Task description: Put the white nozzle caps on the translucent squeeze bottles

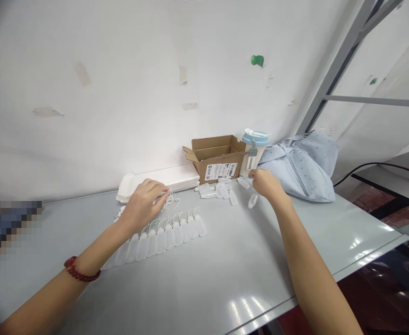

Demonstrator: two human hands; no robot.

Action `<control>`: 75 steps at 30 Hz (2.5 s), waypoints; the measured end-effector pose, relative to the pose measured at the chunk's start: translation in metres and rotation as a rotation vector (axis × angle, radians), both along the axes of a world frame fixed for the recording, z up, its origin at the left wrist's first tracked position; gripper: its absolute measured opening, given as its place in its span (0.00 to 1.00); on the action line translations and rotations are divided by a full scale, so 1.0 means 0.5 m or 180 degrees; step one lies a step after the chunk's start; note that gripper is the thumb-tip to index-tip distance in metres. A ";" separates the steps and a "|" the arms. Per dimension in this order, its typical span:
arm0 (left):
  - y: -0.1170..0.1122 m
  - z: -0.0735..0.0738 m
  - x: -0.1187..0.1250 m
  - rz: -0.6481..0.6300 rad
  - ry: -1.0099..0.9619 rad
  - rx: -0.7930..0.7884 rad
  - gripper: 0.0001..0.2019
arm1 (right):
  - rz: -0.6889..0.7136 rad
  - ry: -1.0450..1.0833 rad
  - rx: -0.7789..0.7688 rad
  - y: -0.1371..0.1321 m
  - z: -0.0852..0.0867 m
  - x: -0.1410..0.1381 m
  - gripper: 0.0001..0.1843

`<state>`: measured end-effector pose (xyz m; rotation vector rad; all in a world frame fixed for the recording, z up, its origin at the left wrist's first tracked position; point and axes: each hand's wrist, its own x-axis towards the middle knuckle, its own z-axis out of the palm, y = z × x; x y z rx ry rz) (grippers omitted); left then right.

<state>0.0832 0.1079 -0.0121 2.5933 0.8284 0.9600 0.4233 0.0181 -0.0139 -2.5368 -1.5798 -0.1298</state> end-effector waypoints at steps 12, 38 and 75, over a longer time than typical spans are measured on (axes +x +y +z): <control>-0.045 0.049 0.007 0.0108 -0.0553 -0.2414 0.12 | 0.0410 0.0764 -0.0857 -0.007 0.002 -0.020 0.12; -0.081 0.072 0.008 0.0204 -0.0734 -0.3650 0.16 | 0.2633 0.0825 0.1656 -0.025 -0.019 -0.304 0.10; -0.067 0.067 0.012 -0.0499 -0.1028 -0.3141 0.07 | 0.2062 0.2639 0.1359 -0.041 0.011 -0.340 0.08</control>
